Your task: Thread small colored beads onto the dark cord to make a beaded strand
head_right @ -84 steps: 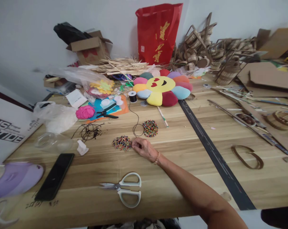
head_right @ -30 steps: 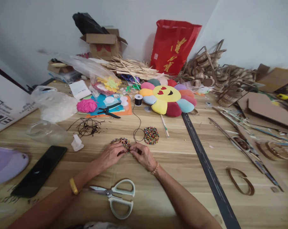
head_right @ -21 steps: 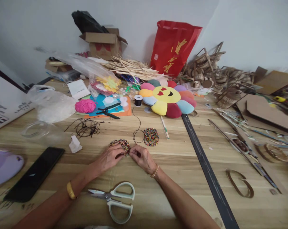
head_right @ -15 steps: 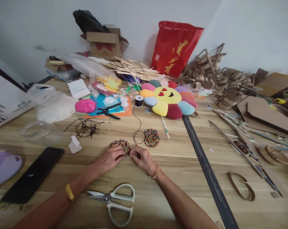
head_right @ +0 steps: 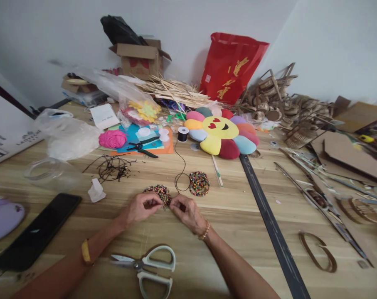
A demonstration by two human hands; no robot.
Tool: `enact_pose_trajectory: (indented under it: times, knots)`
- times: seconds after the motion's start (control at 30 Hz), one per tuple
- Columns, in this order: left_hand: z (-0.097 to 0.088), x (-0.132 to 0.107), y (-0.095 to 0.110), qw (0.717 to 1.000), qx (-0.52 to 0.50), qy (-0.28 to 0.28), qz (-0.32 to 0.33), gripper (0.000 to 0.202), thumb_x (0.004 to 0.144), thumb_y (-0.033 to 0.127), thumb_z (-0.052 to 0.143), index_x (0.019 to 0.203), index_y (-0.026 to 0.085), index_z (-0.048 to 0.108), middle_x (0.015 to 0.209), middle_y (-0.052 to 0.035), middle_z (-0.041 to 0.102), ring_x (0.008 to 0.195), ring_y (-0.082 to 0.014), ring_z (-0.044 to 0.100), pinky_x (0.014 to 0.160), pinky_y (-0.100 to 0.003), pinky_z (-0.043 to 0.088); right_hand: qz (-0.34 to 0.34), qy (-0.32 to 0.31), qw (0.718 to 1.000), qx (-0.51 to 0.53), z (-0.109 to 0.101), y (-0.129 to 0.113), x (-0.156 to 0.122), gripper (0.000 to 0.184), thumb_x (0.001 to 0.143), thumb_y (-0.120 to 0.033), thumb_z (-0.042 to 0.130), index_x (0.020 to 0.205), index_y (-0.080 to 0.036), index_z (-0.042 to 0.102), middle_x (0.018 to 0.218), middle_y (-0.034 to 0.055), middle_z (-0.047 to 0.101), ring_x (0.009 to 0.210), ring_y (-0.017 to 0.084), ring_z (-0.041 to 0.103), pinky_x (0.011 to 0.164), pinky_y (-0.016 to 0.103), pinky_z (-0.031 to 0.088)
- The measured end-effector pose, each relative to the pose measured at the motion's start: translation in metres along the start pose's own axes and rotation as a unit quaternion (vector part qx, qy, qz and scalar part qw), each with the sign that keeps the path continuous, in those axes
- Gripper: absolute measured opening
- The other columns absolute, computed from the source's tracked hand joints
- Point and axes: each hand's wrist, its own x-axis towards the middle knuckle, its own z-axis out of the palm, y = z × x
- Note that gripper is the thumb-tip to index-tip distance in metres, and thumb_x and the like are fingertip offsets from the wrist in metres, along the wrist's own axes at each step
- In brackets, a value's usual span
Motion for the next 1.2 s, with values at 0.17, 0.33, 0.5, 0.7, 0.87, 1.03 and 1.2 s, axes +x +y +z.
enact_pose_trajectory:
  times: [0.17, 0.33, 0.5, 0.7, 0.87, 1.03, 1.2]
  knots:
    - [0.0001, -0.0001, 0.0006, 0.991, -0.101, -0.031, -0.086, 0.01, 0.071, 0.021, 0.061, 0.072, 0.012, 0.065, 0.063, -0.003, 0.065, 0.054, -0.0105, 0.055, 0.051, -0.019, 0.043, -0.003, -0.002, 1.0, 0.012, -0.0002, 0.0018, 0.0001, 0.019, 0.086, -0.031, 0.056, 0.086, -0.014, 0.062, 0.07, 0.0013, 0.058, 0.062, 0.011, 0.05, 0.058, 0.021, 0.039]
    - [-0.0005, 0.0001, -0.0003, 0.981, -0.14, -0.064, -0.116, 0.013, 0.07, 0.023, 0.062, 0.072, 0.011, 0.064, 0.062, -0.003, 0.064, 0.054, -0.0106, 0.056, 0.053, -0.02, 0.045, -0.015, -0.013, 1.0, -0.001, -0.0027, -0.0025, 0.0005, 0.02, 0.087, -0.032, 0.054, 0.081, -0.014, 0.061, 0.071, 0.0018, 0.058, 0.064, 0.012, 0.049, 0.06, 0.022, 0.039]
    - [0.0011, -0.0004, -0.0026, 0.977, -0.153, -0.073, -0.126, 0.012, 0.069, 0.022, 0.064, 0.072, 0.01, 0.064, 0.062, -0.0026, 0.063, 0.054, -0.0102, 0.056, 0.054, -0.019, 0.046, -0.007, -0.023, 1.0, 0.007, -0.0037, -0.0043, 0.0001, 0.023, 0.087, -0.035, 0.055, 0.079, -0.014, 0.06, 0.068, 0.0005, 0.055, 0.061, 0.011, 0.047, 0.057, 0.021, 0.037]
    - [0.0049, -0.0013, -0.0054, 0.979, -0.15, -0.075, -0.12, 0.012, 0.069, 0.022, 0.064, 0.071, 0.011, 0.065, 0.064, -0.0038, 0.066, 0.055, -0.0103, 0.057, 0.055, -0.019, 0.048, -0.005, -0.022, 1.0, 0.005, -0.0031, -0.0049, -0.0007, 0.022, 0.086, -0.033, 0.055, 0.077, -0.014, 0.059, 0.067, 0.0002, 0.054, 0.061, 0.011, 0.047, 0.057, 0.021, 0.037]
    - [0.0058, -0.0016, -0.0059, 0.979, -0.146, -0.07, -0.122, 0.011, 0.069, 0.022, 0.065, 0.071, 0.011, 0.066, 0.065, -0.0036, 0.068, 0.055, -0.0106, 0.059, 0.055, -0.019, 0.049, -0.013, -0.025, 1.0, -0.005, -0.0036, -0.0067, 0.0001, 0.02, 0.085, -0.032, 0.055, 0.077, -0.014, 0.059, 0.066, 0.0005, 0.056, 0.06, 0.011, 0.048, 0.056, 0.022, 0.037]
    - [0.0059, -0.0015, -0.0055, 0.979, -0.143, -0.059, -0.129, 0.01, 0.068, 0.021, 0.065, 0.072, 0.012, 0.068, 0.067, -0.0036, 0.069, 0.059, -0.0115, 0.061, 0.056, -0.019, 0.05, -0.015, -0.028, 0.999, -0.013, -0.0041, -0.0052, 0.0001, 0.018, 0.085, -0.03, 0.056, 0.078, -0.014, 0.061, 0.068, 0.001, 0.058, 0.061, 0.011, 0.05, 0.056, 0.021, 0.038]
    - [0.0058, -0.0021, -0.0023, 0.981, -0.135, -0.056, -0.13, 0.008, 0.068, 0.017, 0.063, 0.072, 0.011, 0.068, 0.065, -0.0037, 0.069, 0.056, -0.0107, 0.06, 0.053, -0.018, 0.048, -0.014, -0.028, 0.999, -0.016, -0.0033, -0.0014, -0.0007, 0.016, 0.085, -0.029, 0.057, 0.079, -0.014, 0.062, 0.071, 0.0014, 0.06, 0.061, 0.011, 0.05, 0.056, 0.021, 0.037]
